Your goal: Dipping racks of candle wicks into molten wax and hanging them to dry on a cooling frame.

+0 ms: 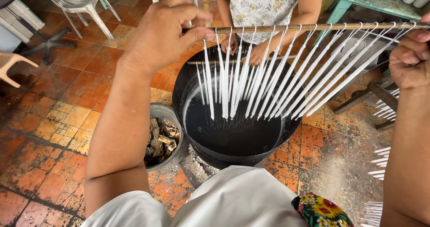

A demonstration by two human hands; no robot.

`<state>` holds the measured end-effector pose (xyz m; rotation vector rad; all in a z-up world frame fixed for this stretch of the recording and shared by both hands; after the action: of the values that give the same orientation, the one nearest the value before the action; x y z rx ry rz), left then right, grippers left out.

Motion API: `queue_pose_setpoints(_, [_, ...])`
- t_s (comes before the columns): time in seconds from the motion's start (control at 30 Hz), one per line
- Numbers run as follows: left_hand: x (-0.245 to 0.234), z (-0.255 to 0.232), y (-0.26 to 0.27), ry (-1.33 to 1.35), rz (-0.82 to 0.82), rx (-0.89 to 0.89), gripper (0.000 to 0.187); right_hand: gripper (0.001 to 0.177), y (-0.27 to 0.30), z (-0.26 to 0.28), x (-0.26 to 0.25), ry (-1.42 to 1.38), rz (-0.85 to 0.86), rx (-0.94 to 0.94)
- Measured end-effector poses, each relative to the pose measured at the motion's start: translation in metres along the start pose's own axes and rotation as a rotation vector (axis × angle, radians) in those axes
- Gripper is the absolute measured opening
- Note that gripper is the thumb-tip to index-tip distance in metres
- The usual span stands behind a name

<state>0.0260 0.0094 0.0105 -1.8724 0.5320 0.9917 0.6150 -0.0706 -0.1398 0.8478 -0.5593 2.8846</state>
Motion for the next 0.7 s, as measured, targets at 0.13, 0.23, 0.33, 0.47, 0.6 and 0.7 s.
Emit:
queue_pose_setpoints(0.13, [0.016,-0.018,-0.008,-0.301,-0.257,0.209,0.026,0.013,-0.001,-0.001,-0.004,0.025,0.053,-0.004])
queue_pose_setpoints(0.23, [0.042,-0.03,-0.022,-0.258,-0.218,0.228,0.038,0.023,0.002,-0.005,-0.022,-0.089,0.046,-0.04])
queue_pose_setpoints(0.33, [0.062,-0.031,-0.031,-0.246,-0.171,0.236,0.036,0.026,0.005,-0.005,-0.031,-0.058,0.095,-0.07])
queue_pose_setpoints(0.47, [0.075,-0.024,-0.029,-0.202,-0.169,0.245,0.014,0.011,0.013,-0.006,0.017,-0.012,-0.201,-0.002])
queue_pose_setpoints(0.6, [0.081,-0.027,-0.022,-0.283,-0.203,0.257,0.011,0.025,0.047,-0.011,0.099,0.049,-0.624,-0.006])
queue_pose_setpoints(0.7, [0.086,-0.027,-0.019,-0.324,-0.2,0.21,0.012,0.063,0.077,-0.015,0.115,0.213,-0.722,-0.13])
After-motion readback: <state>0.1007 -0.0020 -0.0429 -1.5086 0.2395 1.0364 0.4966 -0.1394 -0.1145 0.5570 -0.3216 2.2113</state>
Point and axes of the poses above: each hand's wrist, its own y-axis away from the middle knuckle, its own x-axis out of the palm, z = x × y, the point moved 3 cm from there along -y, towards the middle knuckle, and after that the axes turned 5 degrees about z, right-handed, at the moved point
